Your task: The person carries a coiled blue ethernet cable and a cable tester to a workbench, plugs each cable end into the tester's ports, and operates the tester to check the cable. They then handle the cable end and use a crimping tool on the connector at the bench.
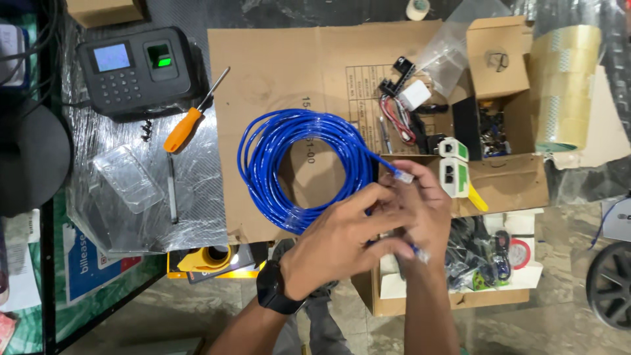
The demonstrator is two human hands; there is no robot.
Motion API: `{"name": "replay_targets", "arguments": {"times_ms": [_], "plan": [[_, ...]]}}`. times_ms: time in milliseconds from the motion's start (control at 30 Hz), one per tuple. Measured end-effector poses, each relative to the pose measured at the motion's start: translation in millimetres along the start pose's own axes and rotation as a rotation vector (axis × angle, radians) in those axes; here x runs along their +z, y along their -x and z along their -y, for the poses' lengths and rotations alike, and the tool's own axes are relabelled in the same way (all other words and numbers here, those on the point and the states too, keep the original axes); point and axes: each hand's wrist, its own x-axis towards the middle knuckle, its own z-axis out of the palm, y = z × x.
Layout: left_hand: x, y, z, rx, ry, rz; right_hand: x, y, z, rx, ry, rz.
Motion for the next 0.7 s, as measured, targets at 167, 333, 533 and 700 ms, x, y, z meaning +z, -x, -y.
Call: {"name": "replay_targets", "arguments": {"times_ms": [167, 333, 533, 700], "plan": [[25, 3, -9, 0.074, -0.103, 0.021, -20, -1, -1, -0.168, 0.267, -0.113], [43, 7, -16, 0.106, -0.23, 0.03, -42, -8, -4, -0.291, 0.683, -0.28], [31, 4, -15, -0.106, -0.078, -0.265, -83, -32, 12, -0.262, 0.94, -0.174], [22, 1, -25, -0.044, -0.136, -0.354, -95, -30, 14, -0.267, 1.048, -0.123]]}}
